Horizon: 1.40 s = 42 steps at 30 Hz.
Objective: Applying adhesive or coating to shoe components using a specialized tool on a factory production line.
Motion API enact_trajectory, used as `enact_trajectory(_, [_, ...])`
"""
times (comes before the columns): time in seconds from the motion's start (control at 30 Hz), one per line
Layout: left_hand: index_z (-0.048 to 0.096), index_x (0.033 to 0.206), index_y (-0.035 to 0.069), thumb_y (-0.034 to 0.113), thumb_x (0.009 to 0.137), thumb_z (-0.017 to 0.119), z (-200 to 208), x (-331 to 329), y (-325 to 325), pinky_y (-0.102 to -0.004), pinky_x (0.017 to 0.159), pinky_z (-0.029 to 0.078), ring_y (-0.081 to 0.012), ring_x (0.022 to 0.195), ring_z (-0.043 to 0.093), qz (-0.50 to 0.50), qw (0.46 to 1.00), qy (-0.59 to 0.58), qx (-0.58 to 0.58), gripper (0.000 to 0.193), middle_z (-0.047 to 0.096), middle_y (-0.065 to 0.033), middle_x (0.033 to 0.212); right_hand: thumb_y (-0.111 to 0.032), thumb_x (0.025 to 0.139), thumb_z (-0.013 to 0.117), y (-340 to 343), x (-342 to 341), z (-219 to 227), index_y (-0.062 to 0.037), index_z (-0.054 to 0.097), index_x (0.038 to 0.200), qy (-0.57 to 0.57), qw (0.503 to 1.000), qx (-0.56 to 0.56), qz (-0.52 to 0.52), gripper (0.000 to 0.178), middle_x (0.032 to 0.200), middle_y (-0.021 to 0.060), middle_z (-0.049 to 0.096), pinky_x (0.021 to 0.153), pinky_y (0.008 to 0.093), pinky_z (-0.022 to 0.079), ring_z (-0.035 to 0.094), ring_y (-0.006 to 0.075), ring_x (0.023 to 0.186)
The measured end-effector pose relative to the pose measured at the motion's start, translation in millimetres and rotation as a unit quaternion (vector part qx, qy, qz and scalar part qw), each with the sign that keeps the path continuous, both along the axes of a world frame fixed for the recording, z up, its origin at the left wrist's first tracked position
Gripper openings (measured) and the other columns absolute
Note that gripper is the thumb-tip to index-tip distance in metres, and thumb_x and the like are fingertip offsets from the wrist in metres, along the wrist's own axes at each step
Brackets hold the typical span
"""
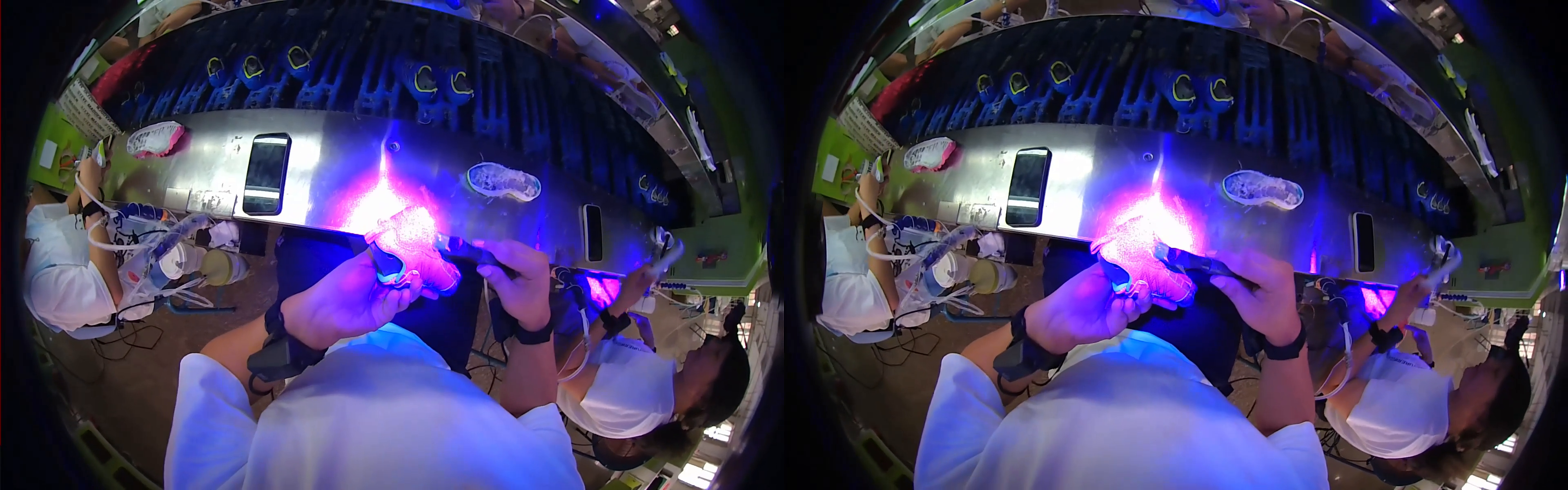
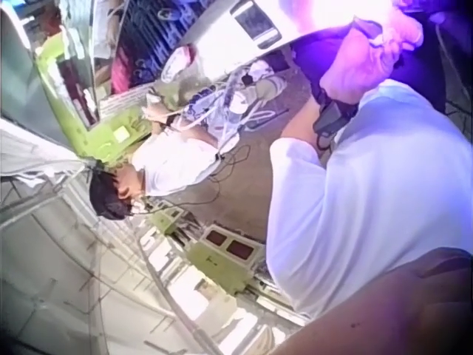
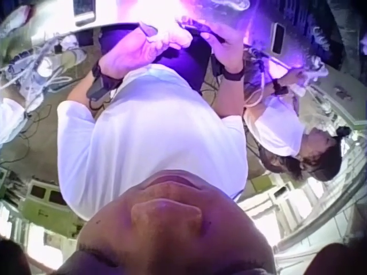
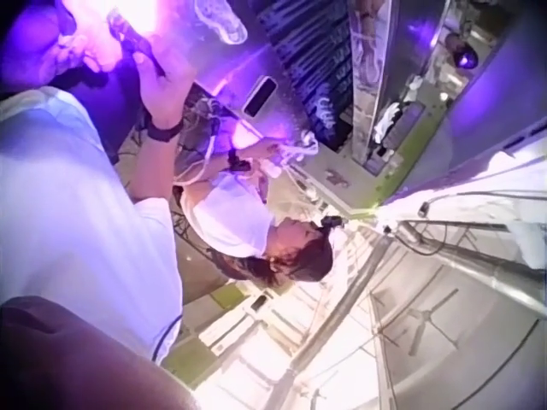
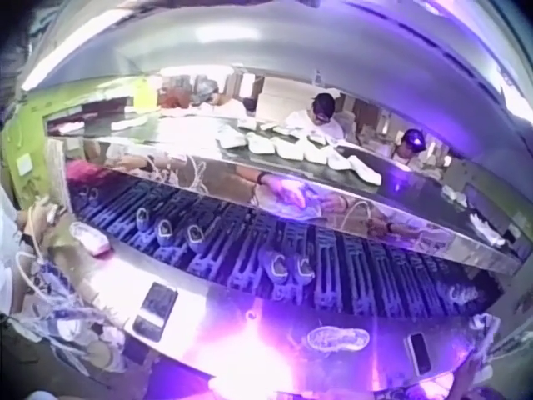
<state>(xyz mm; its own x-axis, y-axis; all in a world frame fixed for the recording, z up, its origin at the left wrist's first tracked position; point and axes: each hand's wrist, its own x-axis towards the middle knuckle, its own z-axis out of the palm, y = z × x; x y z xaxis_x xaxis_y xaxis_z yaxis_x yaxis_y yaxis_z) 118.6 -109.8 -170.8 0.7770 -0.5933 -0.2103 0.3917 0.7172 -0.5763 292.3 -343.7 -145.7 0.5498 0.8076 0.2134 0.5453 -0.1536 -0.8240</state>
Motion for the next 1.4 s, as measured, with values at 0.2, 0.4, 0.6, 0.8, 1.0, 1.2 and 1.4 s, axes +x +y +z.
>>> enact_trajectory(0.2, [0.043, 0.150, 0.003, 0.044, 0.109, 0.047, 10, -5, 12, -0.0346, 0.085, 0.060, -0.0259, 0.107, 0.070, 0.053, 0.934, -0.088, 0.342, 0.059, 0.066, -0.0164, 0.125, -0.002, 0.082, 0.077, -6, -11, -8, -0.0025, 0.074, 0.120, 0.001, 0.999, 0.002, -0.032, 0.038, 0.096, 0.0122, 0.075, 0.078, 0.0310, 0.054, 0.070, 0.0198, 0.084])
enact_trajectory(0.4, [0.044, 0.148, -0.004, 0.037, 0.108, 0.049, 22, 1, 37, -0.0391, 0.103, 0.051, -0.0268, 0.119, 0.066, 0.049, 0.678, -0.120, 0.724, 0.057, 0.064, -0.0163, 0.135, -0.004, 0.091, 0.070, 5, -18, 26, -0.0062, 0.064, 0.139, -0.035, 0.992, -0.034, -0.114, 0.048, 0.089, 0.0109, 0.073, 0.077, 0.0305, 0.053, 0.065, 0.0152, 0.077])
enact_trajectory(0.6, [0.047, 0.144, -0.004, 0.039, 0.105, 0.057, 33, 17, 26, -0.0405, 0.107, 0.048, -0.0246, 0.125, 0.060, 0.151, 0.733, -0.148, 0.647, 0.059, 0.060, -0.0149, 0.136, -0.004, 0.097, 0.064, 13, -54, 46, -0.0064, 0.057, 0.145, 0.153, 0.985, 0.033, -0.070, 0.049, 0.083, 0.0055, 0.071, 0.074, 0.0294, 0.054, 0.068, 0.0156, 0.073])
enact_trajectory(0.8, [0.041, 0.148, -0.002, 0.047, 0.102, 0.053, 38, 23, 8, -0.0434, 0.103, 0.051, -0.0301, 0.122, 0.063, 0.170, 0.748, -0.145, 0.625, 0.068, 0.059, -0.0179, 0.137, -0.011, 0.095, 0.069, 24, -66, 41, -0.0102, 0.061, 0.140, -0.030, 0.988, 0.010, -0.152, 0.046, 0.088, 0.0140, 0.072, 0.066, 0.0368, 0.055, 0.070, 0.0301, 0.073])
enact_trajectory(1.0, [0.041, 0.148, -0.002, 0.046, 0.100, 0.053, 35, 22, 3, -0.0452, 0.104, 0.052, -0.0324, 0.121, 0.063, 0.202, 0.737, -0.143, 0.628, 0.069, 0.060, -0.0184, 0.136, -0.012, 0.093, 0.071, 30, -66, 39, -0.0096, 0.065, 0.134, -0.069, 0.981, 0.052, -0.176, 0.042, 0.089, 0.0131, 0.070, 0.064, 0.0380, 0.054, 0.069, 0.0310, 0.074])
enact_trajectory(1.2, [0.042, 0.146, -0.009, 0.054, 0.093, 0.063, 37, 22, -1, -0.0431, 0.105, 0.051, -0.0306, 0.124, 0.063, 0.197, 0.628, -0.177, 0.732, 0.085, 0.061, -0.0210, 0.134, -0.011, 0.091, 0.074, 29, -59, 38, -0.0095, 0.066, 0.132, -0.048, 0.972, 0.061, -0.220, 0.042, 0.091, 0.0130, 0.071, 0.065, 0.0379, 0.055, 0.070, 0.0313, 0.075])
enact_trajectory(1.4, [0.041, 0.147, -0.006, 0.049, 0.088, 0.070, 35, 26, -12, -0.0446, 0.102, 0.054, -0.0325, 0.119, 0.065, 0.194, 0.628, -0.160, 0.737, 0.086, 0.060, -0.0208, 0.135, -0.010, 0.088, 0.076, 23, -47, 33, -0.0107, 0.067, 0.133, -0.098, 0.961, 0.082, -0.244, 0.045, 0.093, 0.0125, 0.072, 0.065, 0.0371, 0.056, 0.070, 0.0310, 0.075])
